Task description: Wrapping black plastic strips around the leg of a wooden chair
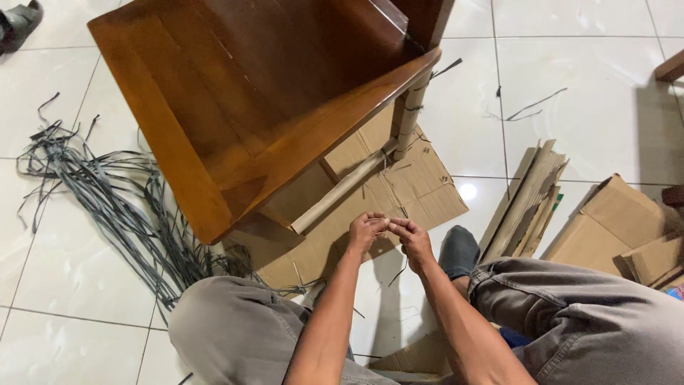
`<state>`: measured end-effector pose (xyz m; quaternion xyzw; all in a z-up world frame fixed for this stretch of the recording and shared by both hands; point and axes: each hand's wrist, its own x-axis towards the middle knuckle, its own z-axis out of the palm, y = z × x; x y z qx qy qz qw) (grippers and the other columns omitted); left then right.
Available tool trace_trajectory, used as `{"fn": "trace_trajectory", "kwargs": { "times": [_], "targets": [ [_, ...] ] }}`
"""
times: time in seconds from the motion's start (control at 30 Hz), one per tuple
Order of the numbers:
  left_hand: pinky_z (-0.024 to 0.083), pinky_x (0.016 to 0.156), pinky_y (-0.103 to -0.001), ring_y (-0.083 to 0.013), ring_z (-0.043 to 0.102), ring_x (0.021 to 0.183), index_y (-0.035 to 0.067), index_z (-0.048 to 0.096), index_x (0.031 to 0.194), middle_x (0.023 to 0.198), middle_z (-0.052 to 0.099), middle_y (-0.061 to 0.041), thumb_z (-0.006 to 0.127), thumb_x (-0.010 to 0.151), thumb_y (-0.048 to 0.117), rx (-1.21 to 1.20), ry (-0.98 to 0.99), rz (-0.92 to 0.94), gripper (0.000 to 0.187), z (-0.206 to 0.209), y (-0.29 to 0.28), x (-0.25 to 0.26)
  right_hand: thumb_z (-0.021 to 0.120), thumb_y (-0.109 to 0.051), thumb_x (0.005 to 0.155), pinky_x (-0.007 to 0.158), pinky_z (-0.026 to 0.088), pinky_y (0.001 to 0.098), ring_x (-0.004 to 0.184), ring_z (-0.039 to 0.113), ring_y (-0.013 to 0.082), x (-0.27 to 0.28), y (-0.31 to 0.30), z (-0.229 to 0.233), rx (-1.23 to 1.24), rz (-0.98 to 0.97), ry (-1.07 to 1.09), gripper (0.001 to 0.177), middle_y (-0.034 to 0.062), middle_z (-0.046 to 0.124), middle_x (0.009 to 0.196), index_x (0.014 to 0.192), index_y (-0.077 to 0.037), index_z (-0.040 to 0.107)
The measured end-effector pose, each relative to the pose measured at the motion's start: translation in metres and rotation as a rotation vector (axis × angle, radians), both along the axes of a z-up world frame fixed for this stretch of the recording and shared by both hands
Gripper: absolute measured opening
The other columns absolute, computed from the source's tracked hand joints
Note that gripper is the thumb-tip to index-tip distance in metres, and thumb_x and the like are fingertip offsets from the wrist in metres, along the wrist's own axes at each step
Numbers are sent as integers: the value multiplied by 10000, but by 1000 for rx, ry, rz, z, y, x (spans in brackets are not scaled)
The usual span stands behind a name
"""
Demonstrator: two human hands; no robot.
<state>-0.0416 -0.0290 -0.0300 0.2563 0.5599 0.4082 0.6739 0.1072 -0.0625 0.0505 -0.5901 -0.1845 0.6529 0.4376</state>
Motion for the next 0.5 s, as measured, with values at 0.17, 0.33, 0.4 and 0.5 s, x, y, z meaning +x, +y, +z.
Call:
{"fn": "trace_trajectory", "kwargs": {
  "times": [0.17,0.33,0.4,0.5],
  "targets": [
    [622,643,-232,-132,728,685,67,641,1039,792,717,-51,843,749,81,-37,-71,166,353,15,3,-5,830,-134,817,401,236,146,466,320,-14,-10,-3,14,-7,63,-28,268,52,736,826,1070,-82,758],
    [598,643,-220,-100,699,697,85,664,1100,841,715,-12,813,787,76,-4,-61,243,347,34,3,-7,812,-111,825,410,248,169,465,309,5,-14,-7,27,-29,108,-47,290,87,748,849,1098,-39,747],
    [572,647,-186,-75,683,705,86,682,1106,840,709,16,794,798,86,19,-21,249,328,33,4,-7,809,-115,825,412,249,165,465,315,3,-14,-10,24,-34,112,-49,293,82,742,843,1103,-42,750],
    [514,661,-162,-36,641,714,113,701,1078,836,698,49,787,816,132,43,9,280,276,24,6,-4,814,-120,822,438,280,163,497,376,9,-11,-13,7,-25,140,-84,323,86,745,844,1115,-8,738]
  ]
}}
